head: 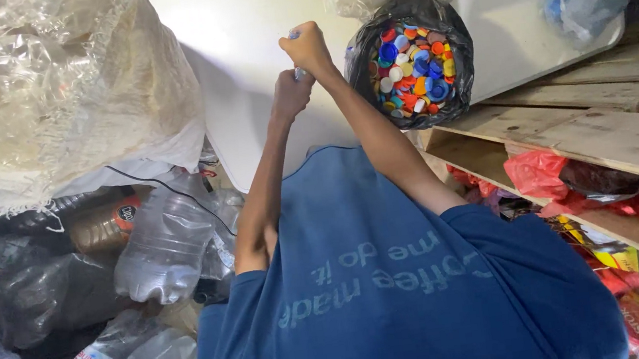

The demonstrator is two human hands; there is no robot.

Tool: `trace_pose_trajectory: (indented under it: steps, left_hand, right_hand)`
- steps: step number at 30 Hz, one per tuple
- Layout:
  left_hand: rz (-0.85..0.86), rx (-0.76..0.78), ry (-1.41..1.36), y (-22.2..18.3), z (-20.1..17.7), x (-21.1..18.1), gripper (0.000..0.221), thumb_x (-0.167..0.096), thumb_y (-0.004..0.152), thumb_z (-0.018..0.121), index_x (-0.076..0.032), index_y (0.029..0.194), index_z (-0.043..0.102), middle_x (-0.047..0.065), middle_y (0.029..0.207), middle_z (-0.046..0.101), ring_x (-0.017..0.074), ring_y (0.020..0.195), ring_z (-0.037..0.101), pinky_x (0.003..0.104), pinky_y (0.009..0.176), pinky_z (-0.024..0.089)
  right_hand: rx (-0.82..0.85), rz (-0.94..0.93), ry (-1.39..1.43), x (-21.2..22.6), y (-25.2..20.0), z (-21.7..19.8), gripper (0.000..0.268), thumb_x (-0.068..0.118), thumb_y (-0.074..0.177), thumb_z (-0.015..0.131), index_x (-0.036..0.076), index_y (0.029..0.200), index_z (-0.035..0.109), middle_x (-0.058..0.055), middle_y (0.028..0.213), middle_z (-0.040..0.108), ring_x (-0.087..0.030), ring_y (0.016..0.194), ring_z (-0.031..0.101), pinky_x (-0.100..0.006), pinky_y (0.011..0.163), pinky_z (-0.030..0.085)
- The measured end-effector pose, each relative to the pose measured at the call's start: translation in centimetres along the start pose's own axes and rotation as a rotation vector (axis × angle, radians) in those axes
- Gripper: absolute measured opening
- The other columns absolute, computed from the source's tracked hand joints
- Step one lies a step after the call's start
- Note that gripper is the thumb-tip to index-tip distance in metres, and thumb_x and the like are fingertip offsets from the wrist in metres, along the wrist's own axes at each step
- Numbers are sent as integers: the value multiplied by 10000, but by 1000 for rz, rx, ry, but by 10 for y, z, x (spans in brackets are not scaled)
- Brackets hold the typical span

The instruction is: The person repeatedly picks up plastic bottles from a white sack, removes the caps by hand, and places the caps into a black bag while discarding the bottles into a separate sack. The process is continuous throughout the video.

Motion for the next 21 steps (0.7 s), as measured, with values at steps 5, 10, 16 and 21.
trace_pose_trajectory:
  steps: [5, 10, 16, 21]
  left_hand:
    - [122, -223, 205, 55, -8, 54, 370, -344, 870, 716, -20, 704, 648, 29, 553, 610, 80, 480, 603, 287, 460, 456]
    - [-138, -33, -90, 50, -20, 62, 443, -360, 917, 736, 71, 898, 634, 45, 646, 572, 153, 544, 523, 332, 453, 388]
    - [18, -70, -386, -55, -70, -28, 353, -289, 941, 679, 13, 1117, 632, 93, 822, 696, 117, 635, 668, 262, 486, 534]
    - [222, -238, -404, -133, -135, -108, 528, -225, 915, 727, -21, 1313, 446, 148, 991, 668, 150, 650, 681, 286, 449, 544]
  right_hand:
    - [28, 12, -132, -29, 25, 27, 316, 157, 759, 699, 17, 517, 550, -80, 447, 550, -169, 377, 580, -363, 389, 471]
    - [103, 154, 24, -65, 40, 52, 222, 118, 745, 705, 12, 569, 620, -67, 490, 591, -166, 403, 585, -345, 397, 477]
    - [526, -86, 274, 72, -23, 32, 162, 130, 910, 756, 1, 936, 661, -71, 831, 690, -149, 798, 715, -269, 728, 550]
    - [876, -356, 237, 212, -90, 15, 448, 46, 900, 759, 31, 1288, 537, -85, 1191, 641, -147, 1109, 640, -312, 929, 564]
Point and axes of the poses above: each hand's wrist, its own y-axis towards the middle knuckle, its own z-axis out of the palm, x = y × z, the point moved 7 cm from there along y, towards the middle knuckle
